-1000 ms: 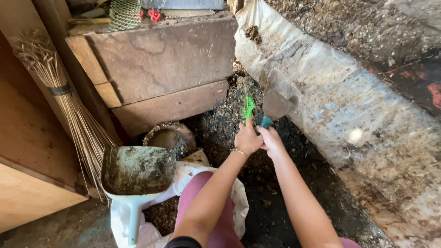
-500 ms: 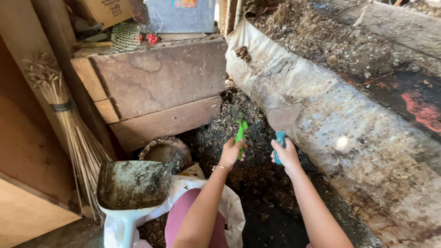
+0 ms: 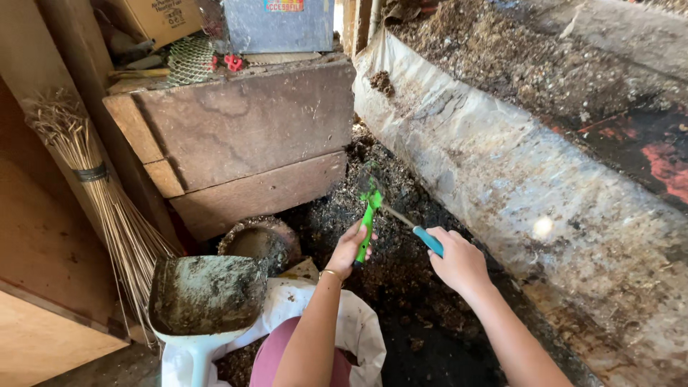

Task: The person uses a green hand shovel and a light blue dustpan to scrape and collect dark manure from a concrete ledge and floor. They transfer the collected material into a large white sack placed nearby.

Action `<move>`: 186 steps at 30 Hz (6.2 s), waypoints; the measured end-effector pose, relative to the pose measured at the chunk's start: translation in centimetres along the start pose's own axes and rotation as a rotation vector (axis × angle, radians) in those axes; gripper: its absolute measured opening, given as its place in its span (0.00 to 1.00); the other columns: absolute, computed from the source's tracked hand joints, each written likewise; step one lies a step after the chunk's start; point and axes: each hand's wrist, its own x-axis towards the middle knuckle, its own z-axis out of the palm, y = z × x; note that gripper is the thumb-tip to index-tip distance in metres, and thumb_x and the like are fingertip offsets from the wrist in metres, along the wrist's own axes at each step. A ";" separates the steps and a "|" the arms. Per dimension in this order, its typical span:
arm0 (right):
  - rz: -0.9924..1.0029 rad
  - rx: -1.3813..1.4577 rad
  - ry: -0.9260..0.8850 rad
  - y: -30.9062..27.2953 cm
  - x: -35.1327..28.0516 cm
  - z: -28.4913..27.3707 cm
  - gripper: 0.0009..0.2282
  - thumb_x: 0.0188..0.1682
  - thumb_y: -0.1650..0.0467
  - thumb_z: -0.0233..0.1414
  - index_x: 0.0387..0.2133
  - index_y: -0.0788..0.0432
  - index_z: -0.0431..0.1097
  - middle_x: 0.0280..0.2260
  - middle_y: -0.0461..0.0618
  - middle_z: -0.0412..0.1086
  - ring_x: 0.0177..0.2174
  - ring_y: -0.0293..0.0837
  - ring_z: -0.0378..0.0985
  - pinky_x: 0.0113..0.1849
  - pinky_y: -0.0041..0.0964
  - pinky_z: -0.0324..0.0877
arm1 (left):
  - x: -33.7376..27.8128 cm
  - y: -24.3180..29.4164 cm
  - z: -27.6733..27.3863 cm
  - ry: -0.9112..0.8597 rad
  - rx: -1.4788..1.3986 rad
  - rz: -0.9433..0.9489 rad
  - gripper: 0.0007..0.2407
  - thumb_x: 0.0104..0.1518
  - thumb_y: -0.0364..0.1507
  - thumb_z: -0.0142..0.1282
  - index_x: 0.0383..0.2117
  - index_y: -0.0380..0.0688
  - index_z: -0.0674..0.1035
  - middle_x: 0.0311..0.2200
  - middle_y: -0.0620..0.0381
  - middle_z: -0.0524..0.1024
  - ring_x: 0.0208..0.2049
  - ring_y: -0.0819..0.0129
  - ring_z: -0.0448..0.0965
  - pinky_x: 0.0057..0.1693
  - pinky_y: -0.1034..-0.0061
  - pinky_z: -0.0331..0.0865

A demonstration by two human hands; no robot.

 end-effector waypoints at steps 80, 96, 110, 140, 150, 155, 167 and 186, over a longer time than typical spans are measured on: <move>-0.162 0.265 0.468 -0.4 11.5 1.4 0.17 0.58 0.69 0.51 0.60 0.56 0.63 0.45 0.73 0.69 0.46 0.72 0.75 0.46 0.68 0.69 | 1.2 -4.3 0.2 0.236 0.478 0.125 0.18 0.59 0.36 0.58 0.51 0.40 0.81 0.22 0.52 0.82 0.15 0.66 0.81 0.22 0.72 0.74; -0.050 -0.152 0.039 4.2 7.7 2.4 0.18 0.53 0.53 0.46 0.58 0.26 0.65 0.50 0.54 0.70 0.51 0.61 0.75 0.51 0.57 0.71 | 2.5 -4.5 0.7 0.442 1.206 0.040 0.27 0.54 0.32 0.55 0.62 0.35 0.70 0.55 0.44 0.71 0.47 0.43 0.82 0.53 0.52 0.77; -0.481 -0.604 0.503 1.1 7.8 10.3 0.13 0.49 0.72 0.50 0.47 0.53 0.71 0.31 0.51 0.59 0.17 0.52 0.79 0.19 0.51 0.73 | -0.9 -1.9 5.5 0.581 1.488 0.013 0.13 0.55 0.22 0.51 0.47 0.34 0.74 0.49 0.46 0.69 0.37 0.47 0.85 0.44 0.58 0.81; -0.144 -0.141 0.309 4.4 24.0 10.9 0.14 0.54 0.59 0.51 0.51 0.44 0.66 0.43 0.59 0.67 0.38 0.70 0.81 0.42 0.69 0.70 | -0.6 -3.7 5.1 0.563 1.412 -0.044 0.13 0.55 0.27 0.57 0.44 0.34 0.75 0.49 0.46 0.68 0.36 0.45 0.85 0.43 0.58 0.81; -0.120 0.051 0.365 2.4 19.3 6.2 0.13 0.55 0.57 0.49 0.51 0.41 0.66 0.43 0.56 0.70 0.46 0.63 0.77 0.48 0.63 0.71 | 6.9 -2.0 0.8 0.498 1.330 -0.228 0.12 0.55 0.25 0.50 0.41 0.35 0.82 0.44 0.38 0.75 0.41 0.39 0.84 0.47 0.57 0.79; -0.136 0.164 0.351 5.9 18.8 7.1 0.13 0.55 0.61 0.52 0.50 0.49 0.67 0.38 0.59 0.70 0.43 0.66 0.77 0.43 0.63 0.71 | 4.0 3.7 3.1 0.350 1.220 -0.205 0.13 0.53 0.27 0.52 0.39 0.30 0.84 0.37 0.32 0.81 0.42 0.41 0.84 0.48 0.55 0.78; -0.183 0.207 0.600 10.1 12.5 1.3 0.12 0.57 0.61 0.53 0.52 0.48 0.67 0.45 0.56 0.72 0.42 0.65 0.78 0.42 0.64 0.73 | 3.1 4.0 6.8 0.378 1.039 -0.277 0.18 0.54 0.32 0.48 0.43 0.29 0.79 0.40 0.38 0.82 0.48 0.43 0.82 0.52 0.56 0.76; -0.220 0.253 0.462 6.1 12.3 4.4 0.14 0.52 0.62 0.57 0.50 0.47 0.70 0.43 0.55 0.71 0.44 0.62 0.76 0.43 0.61 0.72 | 3.0 3.9 4.7 0.461 0.254 -0.267 0.26 0.46 0.22 0.56 0.56 0.28 0.69 0.39 0.36 0.75 0.18 0.51 0.82 0.25 0.57 0.82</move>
